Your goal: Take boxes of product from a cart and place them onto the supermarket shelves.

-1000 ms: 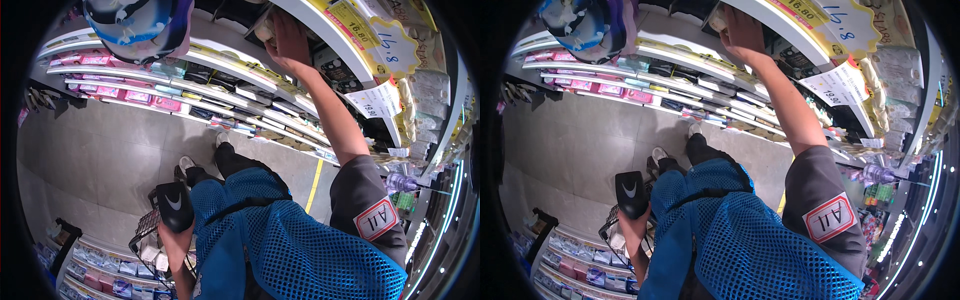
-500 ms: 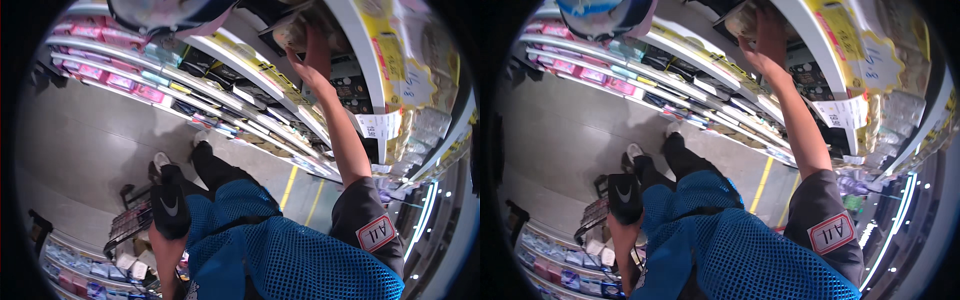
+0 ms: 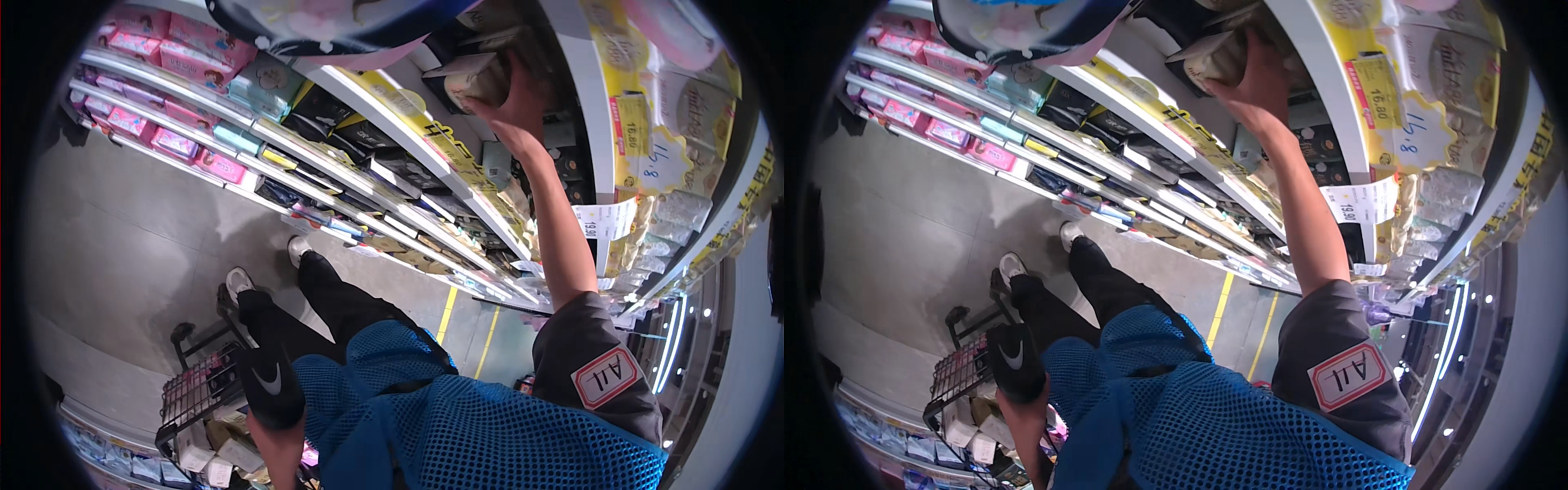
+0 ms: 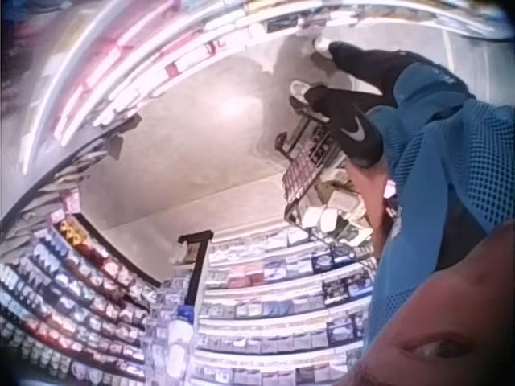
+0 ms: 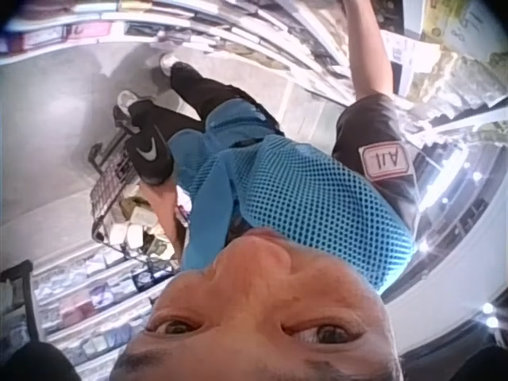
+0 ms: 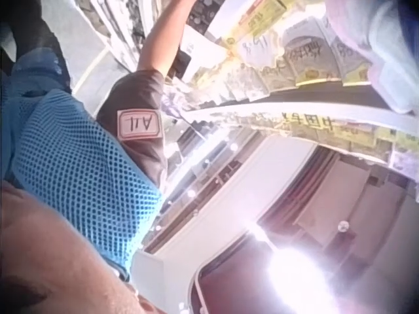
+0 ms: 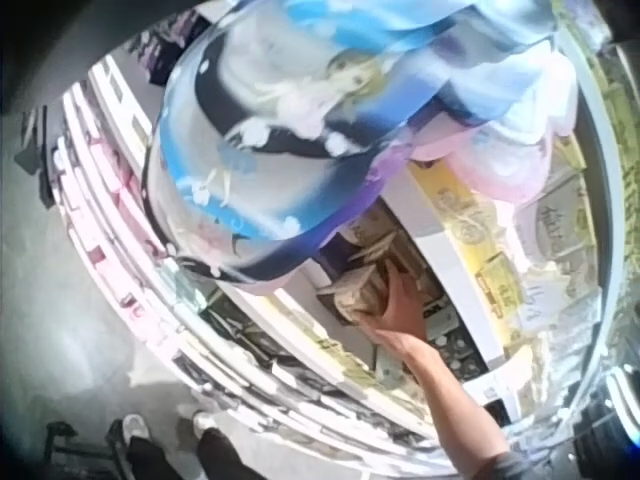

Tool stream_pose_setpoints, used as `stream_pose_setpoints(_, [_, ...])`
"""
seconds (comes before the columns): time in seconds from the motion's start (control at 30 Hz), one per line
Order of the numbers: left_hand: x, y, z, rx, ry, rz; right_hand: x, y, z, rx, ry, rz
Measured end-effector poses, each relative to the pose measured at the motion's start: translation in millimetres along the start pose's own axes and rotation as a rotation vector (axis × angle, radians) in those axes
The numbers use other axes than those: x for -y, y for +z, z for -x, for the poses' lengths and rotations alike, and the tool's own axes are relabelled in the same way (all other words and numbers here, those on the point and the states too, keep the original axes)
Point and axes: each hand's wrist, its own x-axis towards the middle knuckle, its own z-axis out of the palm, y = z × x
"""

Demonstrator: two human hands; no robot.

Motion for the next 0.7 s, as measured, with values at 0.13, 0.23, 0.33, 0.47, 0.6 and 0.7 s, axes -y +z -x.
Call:
stream_pose_setpoints(0.13, [-19,-13,-1,0.05,-0.003,-0.083,7,-23,20,0.036,-0.03,-0.081])
stream_pose_setpoints(0.23, [-28,-21,-1,0.116,0.027,-0.163,11,-42,44,0.02,0.037,-0.122])
stream_pose_setpoints(0.33, [-41,-19,7,0.021,0.14,0.023,7,-54,66,0.081,0.156,-0.197])
stream_pose_setpoints(0.47, [-42,-19,11,0.032,0.129,-0.026,-5,-63,92,0.045,0.163,-0.262])
stream_pose_setpoints(0.6, [-53,-2,22,0.027,0.13,-0.107,-19,-58,117,0.015,0.221,-0.448])
stream_pose_setpoints(0.7, [-61,17,36,-0.068,0.129,-0.031,-21,-61,117,-0.019,0.372,-0.569])
